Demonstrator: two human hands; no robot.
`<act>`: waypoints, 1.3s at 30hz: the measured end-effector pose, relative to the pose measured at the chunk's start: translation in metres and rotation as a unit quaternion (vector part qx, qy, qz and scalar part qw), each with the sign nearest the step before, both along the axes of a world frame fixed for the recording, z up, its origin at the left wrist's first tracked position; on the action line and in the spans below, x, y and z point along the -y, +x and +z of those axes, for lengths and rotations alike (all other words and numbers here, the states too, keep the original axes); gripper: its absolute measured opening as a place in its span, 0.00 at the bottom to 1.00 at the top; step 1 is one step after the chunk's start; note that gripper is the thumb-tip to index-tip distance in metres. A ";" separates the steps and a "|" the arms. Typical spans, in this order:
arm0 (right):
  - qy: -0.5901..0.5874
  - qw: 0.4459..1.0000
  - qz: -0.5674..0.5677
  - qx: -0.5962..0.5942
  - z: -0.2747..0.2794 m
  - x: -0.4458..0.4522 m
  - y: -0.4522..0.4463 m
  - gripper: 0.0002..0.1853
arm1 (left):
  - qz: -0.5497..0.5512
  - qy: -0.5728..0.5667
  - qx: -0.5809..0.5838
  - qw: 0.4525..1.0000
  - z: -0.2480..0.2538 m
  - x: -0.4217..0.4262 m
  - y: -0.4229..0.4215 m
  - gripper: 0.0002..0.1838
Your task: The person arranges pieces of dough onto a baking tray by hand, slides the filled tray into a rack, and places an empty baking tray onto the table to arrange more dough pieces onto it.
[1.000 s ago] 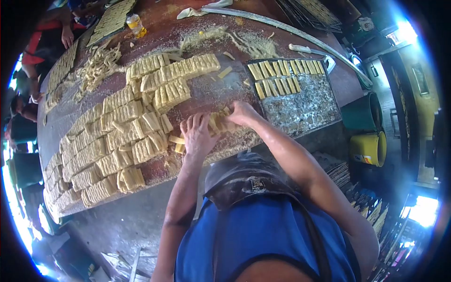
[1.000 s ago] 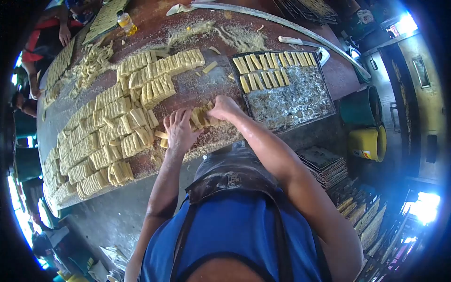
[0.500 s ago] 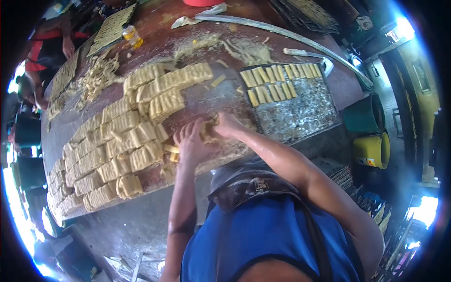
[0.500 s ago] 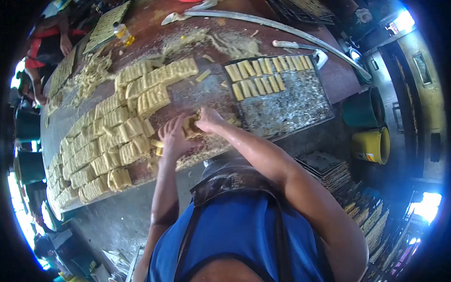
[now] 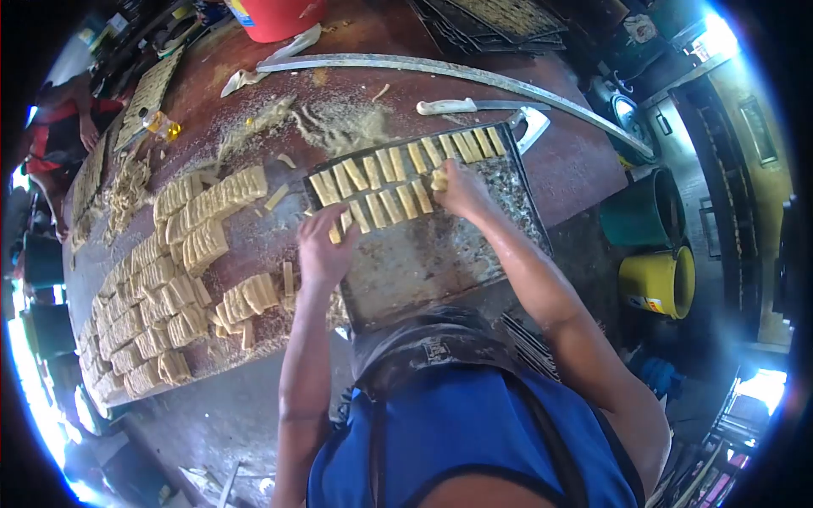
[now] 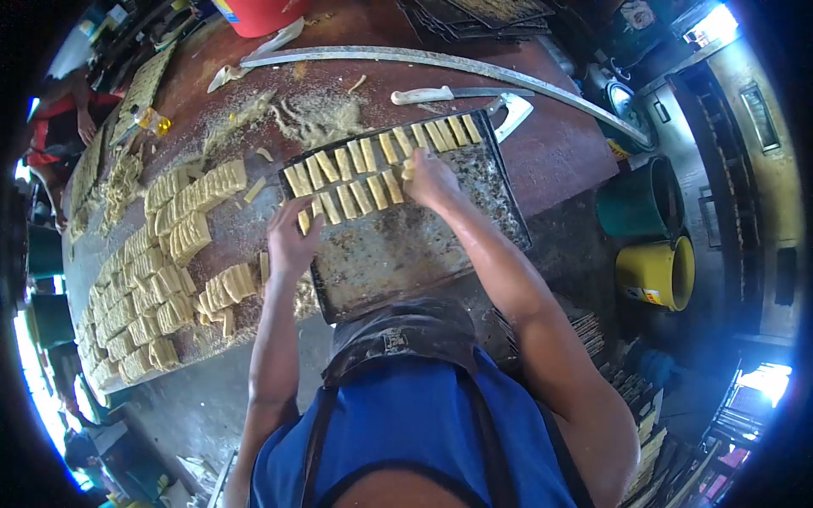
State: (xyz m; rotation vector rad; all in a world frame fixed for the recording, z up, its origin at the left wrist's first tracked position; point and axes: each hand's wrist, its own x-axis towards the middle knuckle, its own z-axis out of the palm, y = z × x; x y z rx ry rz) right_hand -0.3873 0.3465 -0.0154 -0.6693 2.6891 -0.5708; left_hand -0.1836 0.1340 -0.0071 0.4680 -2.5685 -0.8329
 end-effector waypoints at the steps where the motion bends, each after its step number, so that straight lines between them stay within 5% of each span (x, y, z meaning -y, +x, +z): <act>1: -0.009 1.000 0.000 0.002 0.002 -0.001 0.003 0.28 | -0.063 0.034 -0.036 0.997 -0.011 -0.010 -0.019 0.20; 8: -0.149 0.986 -0.049 0.064 -0.023 -0.024 -0.019 0.25 | -0.072 0.037 0.054 0.995 -0.024 -0.078 -0.068 0.20; 11: -0.291 0.923 -0.150 0.201 -0.029 -0.039 -0.031 0.23 | -0.087 -0.013 0.050 0.995 -0.031 -0.091 -0.081 0.20; 24: -0.151 0.983 -0.102 -0.011 -0.031 -0.048 -0.036 0.21 | -0.193 -0.096 0.031 0.976 -0.040 -0.094 -0.122 0.24; 31: -0.138 0.976 -0.166 -0.008 -0.024 -0.056 -0.043 0.22 | -0.233 -0.111 0.062 0.964 -0.034 -0.109 -0.128 0.22; 39: -0.141 0.986 -0.082 0.022 -0.033 -0.076 -0.057 0.25 | -0.172 -0.148 0.009 0.974 -0.018 -0.114 -0.147 0.14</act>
